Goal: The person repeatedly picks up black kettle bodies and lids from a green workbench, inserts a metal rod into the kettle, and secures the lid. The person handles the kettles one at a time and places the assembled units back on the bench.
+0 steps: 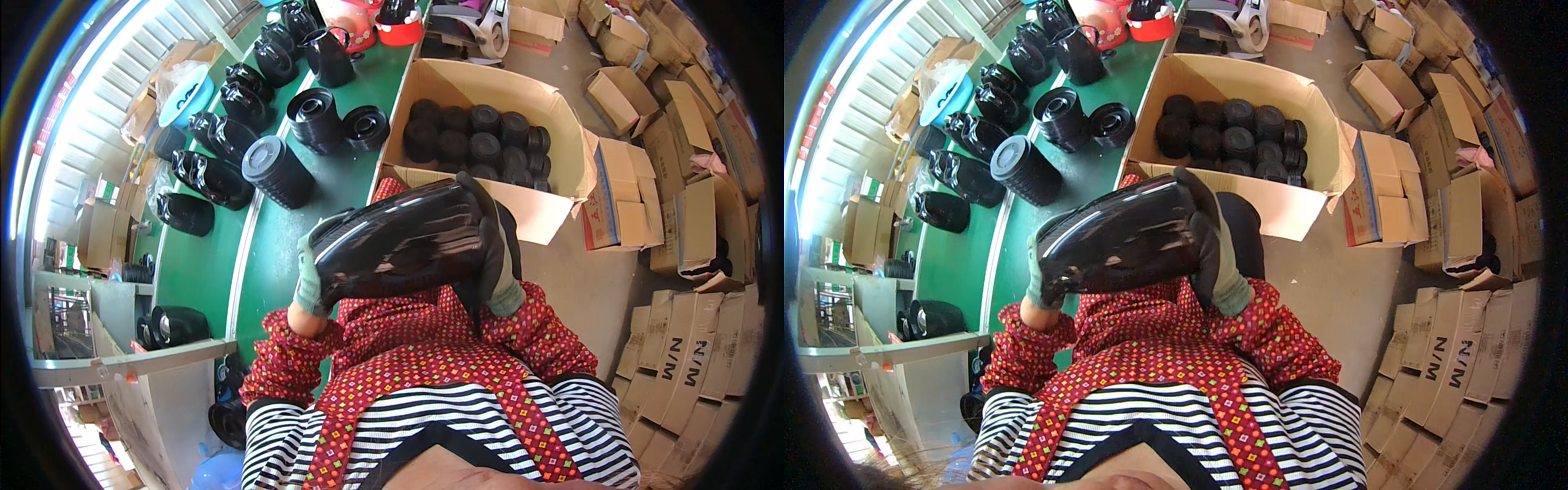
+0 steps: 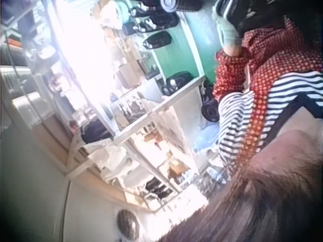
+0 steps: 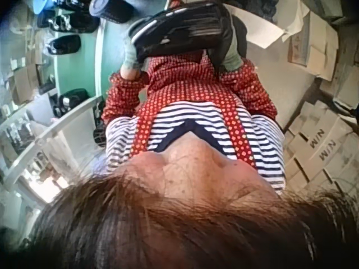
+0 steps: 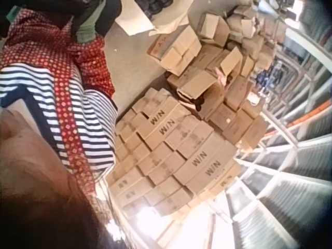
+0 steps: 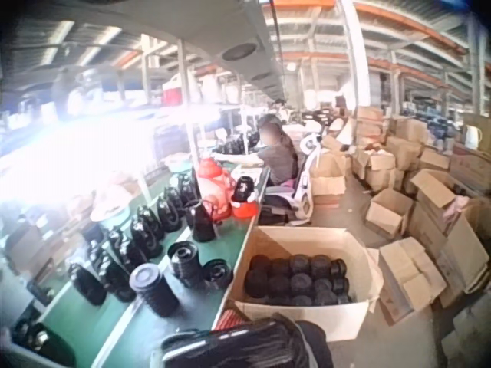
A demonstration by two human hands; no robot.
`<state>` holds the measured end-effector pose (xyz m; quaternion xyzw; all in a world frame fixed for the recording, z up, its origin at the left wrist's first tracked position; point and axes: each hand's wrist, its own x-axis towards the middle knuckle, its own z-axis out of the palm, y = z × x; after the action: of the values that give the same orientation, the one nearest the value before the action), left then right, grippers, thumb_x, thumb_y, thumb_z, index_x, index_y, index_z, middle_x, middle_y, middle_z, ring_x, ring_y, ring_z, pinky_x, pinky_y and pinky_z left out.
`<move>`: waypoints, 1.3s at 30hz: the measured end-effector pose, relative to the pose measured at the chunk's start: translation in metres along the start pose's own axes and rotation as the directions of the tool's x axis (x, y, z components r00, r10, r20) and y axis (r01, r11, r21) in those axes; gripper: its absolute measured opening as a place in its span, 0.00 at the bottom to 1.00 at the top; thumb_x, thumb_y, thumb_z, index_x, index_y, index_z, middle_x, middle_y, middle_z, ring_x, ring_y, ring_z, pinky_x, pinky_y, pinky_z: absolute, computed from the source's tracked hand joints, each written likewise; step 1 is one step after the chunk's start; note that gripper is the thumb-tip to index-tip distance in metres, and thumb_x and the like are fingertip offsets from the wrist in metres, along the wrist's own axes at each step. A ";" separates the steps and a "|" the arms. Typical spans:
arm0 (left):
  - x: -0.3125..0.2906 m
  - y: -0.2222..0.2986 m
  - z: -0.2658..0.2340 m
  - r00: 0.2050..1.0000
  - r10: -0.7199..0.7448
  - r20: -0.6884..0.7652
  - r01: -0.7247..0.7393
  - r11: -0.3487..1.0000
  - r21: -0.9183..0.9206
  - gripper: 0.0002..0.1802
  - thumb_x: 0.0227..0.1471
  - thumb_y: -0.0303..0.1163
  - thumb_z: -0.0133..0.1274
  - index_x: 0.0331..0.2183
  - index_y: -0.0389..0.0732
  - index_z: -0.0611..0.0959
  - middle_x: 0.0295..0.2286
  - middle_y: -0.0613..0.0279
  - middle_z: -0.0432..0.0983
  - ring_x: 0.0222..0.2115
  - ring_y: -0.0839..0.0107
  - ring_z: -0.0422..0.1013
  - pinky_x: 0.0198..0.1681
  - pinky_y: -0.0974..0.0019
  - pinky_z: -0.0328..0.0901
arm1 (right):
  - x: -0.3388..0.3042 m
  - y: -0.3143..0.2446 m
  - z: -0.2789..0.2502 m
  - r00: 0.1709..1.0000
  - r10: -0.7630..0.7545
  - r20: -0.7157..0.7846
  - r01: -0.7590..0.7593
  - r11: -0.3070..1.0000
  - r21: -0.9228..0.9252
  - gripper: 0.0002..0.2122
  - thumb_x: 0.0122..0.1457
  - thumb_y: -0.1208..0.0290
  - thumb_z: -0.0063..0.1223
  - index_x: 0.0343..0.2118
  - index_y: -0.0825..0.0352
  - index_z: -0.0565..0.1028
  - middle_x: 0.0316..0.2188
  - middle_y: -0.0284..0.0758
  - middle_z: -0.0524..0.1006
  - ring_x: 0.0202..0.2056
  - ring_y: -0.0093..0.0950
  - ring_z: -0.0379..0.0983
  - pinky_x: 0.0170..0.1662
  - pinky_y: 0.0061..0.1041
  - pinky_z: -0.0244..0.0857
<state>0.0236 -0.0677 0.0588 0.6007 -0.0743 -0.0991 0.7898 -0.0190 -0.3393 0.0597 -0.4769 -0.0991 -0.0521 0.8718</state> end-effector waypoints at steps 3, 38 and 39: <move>0.005 -0.024 -0.024 0.947 -0.264 -0.182 0.242 0.961 -0.134 0.23 0.66 0.41 0.44 0.50 0.34 0.85 0.41 0.52 0.86 0.41 0.64 0.81 0.49 0.62 0.76 | -0.011 0.040 -0.031 0.990 0.117 -0.080 -0.121 0.991 -0.048 0.32 0.75 0.50 0.41 0.72 0.67 0.57 0.66 0.40 0.69 0.64 0.32 0.67 0.67 0.34 0.63; -0.045 -0.090 -0.156 0.948 -0.042 -0.316 0.317 0.025 0.948 0.66 0.42 0.42 0.74 0.74 0.51 0.52 0.61 0.38 0.63 0.55 0.39 0.69 0.59 0.49 0.67 | 0.102 0.088 -0.067 0.528 0.696 0.486 0.399 0.301 -0.866 0.16 0.63 0.74 0.53 0.54 0.65 0.72 0.50 0.44 0.79 0.50 0.49 0.78 0.51 0.45 0.72; -0.042 -0.078 -0.153 0.901 -0.208 -0.381 0.404 0.083 0.911 0.64 0.45 0.38 0.73 0.74 0.52 0.51 0.58 0.41 0.69 0.51 0.41 0.74 0.56 0.51 0.70 | 0.100 0.083 -0.063 0.524 0.663 0.535 0.409 0.355 -0.841 0.15 0.64 0.74 0.52 0.54 0.65 0.72 0.50 0.45 0.79 0.50 0.49 0.78 0.51 0.45 0.72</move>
<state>0.0138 0.0658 -0.0574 0.9714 0.0677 -0.1442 0.1760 0.1022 -0.3473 -0.0195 -0.8418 -0.4092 0.2204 0.2744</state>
